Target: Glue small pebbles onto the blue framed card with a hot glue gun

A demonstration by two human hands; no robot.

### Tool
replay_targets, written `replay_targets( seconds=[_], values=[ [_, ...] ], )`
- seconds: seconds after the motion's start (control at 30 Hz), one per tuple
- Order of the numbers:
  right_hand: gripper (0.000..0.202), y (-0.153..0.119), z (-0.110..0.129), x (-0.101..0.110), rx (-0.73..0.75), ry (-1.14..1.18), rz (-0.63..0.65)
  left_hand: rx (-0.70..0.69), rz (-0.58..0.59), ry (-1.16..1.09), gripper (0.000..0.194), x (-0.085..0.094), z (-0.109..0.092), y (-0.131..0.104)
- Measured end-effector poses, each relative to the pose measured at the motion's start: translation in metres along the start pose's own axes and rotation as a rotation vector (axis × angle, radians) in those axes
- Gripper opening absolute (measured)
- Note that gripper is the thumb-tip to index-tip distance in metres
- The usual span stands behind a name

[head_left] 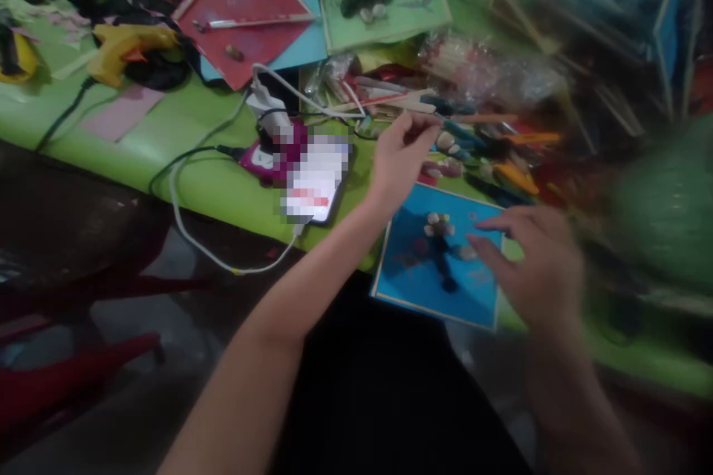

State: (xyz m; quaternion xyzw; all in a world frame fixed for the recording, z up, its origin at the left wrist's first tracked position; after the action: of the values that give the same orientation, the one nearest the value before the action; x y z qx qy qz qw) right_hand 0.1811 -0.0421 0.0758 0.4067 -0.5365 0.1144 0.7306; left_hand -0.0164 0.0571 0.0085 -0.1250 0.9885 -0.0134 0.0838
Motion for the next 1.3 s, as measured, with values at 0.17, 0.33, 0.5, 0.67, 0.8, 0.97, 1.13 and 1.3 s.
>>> replay_targets(
  seconds=[0.17,0.33,0.5,0.67,0.8,0.97,1.13,1.3],
  values=[
    [0.012,0.004,-0.021,0.027,-0.071,-0.016,-0.15,-0.038,-0.005,-0.031,0.006,0.003,-0.003,0.002],
    [0.009,0.01,-0.03,0.039,-0.073,0.014,-0.204,-0.082,-0.012,-0.003,0.006,0.005,-0.008,0.002],
    [0.017,0.016,-0.042,0.037,-0.115,0.109,-0.239,-0.062,-0.067,0.053,0.016,0.01,-0.012,-0.002],
    [0.025,0.011,-0.061,0.019,-0.111,0.193,-0.311,-0.055,-0.102,0.057,0.035,0.014,-0.012,-0.001],
    [0.031,-0.003,-0.084,0.001,-0.191,0.249,-0.313,-0.03,-0.106,0.047,0.032,0.017,-0.008,0.001],
    [0.031,-0.015,-0.101,0.001,-0.304,0.288,-0.392,-0.042,-0.124,0.05,0.031,0.02,-0.008,0.0],
    [0.033,-0.012,-0.096,0.006,-0.298,0.246,-0.359,-0.031,-0.093,0.082,0.036,0.016,-0.01,0.0],
    [0.031,-0.012,-0.088,0.009,-0.24,0.22,-0.362,-0.065,0.053,0.149,0.043,0.004,-0.018,-0.007]
  ],
)
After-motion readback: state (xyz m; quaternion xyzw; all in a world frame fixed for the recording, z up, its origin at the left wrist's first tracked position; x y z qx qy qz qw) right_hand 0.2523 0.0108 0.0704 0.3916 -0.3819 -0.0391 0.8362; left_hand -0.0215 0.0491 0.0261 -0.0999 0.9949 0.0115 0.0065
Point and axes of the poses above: each hand's wrist, its own y-axis towards the middle knuckle, its own x-axis out of the back of the hand, z = x × y, the point moved 6 cm from there along y, towards the middle knuckle, and after that the axes turned 11 degrees about x, right-handed, at the moved point
